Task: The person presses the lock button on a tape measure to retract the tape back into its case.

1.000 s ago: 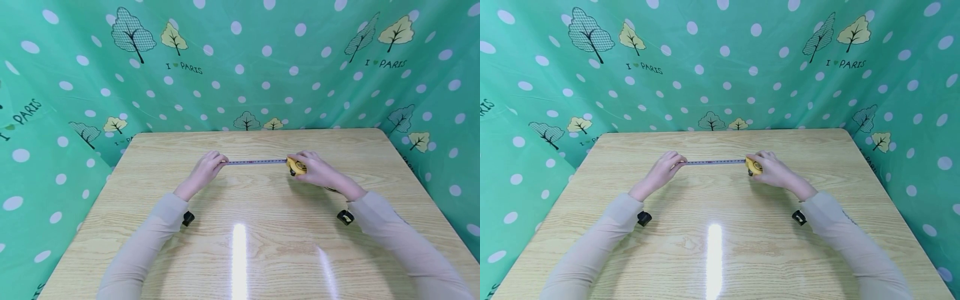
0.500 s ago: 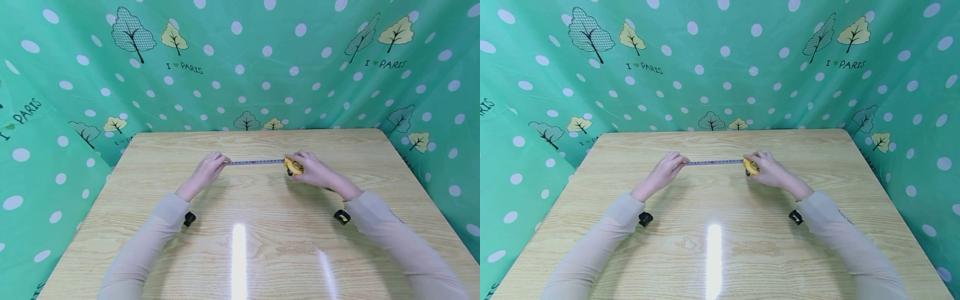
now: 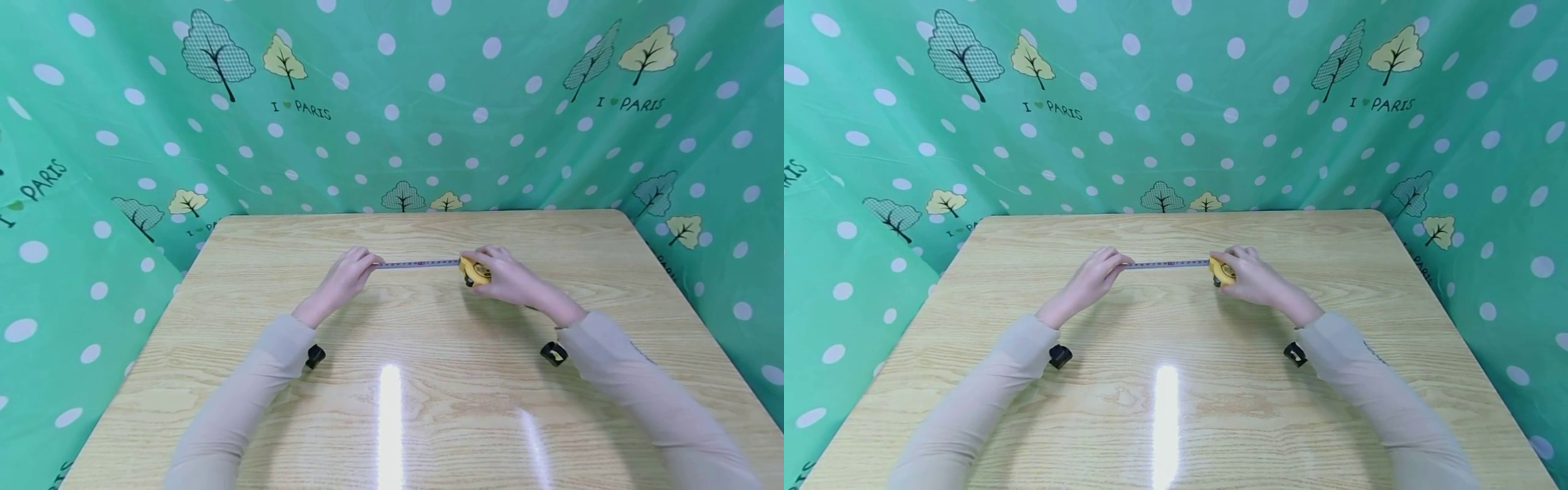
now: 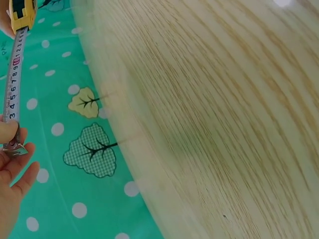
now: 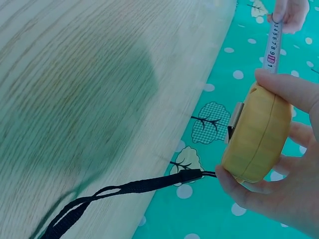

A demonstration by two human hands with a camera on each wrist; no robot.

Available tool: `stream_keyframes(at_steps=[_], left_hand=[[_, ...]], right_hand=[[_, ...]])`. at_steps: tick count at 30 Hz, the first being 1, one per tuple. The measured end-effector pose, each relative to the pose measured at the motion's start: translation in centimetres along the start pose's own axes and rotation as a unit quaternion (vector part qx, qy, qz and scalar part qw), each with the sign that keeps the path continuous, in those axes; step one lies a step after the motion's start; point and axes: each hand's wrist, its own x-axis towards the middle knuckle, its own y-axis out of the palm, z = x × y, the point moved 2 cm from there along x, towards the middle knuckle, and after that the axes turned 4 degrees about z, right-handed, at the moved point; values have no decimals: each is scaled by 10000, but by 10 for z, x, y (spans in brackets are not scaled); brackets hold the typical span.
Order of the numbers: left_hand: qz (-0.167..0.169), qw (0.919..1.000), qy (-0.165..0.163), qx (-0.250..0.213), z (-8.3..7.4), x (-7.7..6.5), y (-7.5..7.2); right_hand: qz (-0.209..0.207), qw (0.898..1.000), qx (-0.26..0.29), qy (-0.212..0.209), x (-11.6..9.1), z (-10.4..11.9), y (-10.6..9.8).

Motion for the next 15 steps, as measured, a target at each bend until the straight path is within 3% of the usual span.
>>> stream_keyframes(at_steps=[15], left_hand=[[263, 9995, -181, -55, -5, 5, 4]], right_hand=[[-48, 10000, -4, 5, 4, 4, 3]])
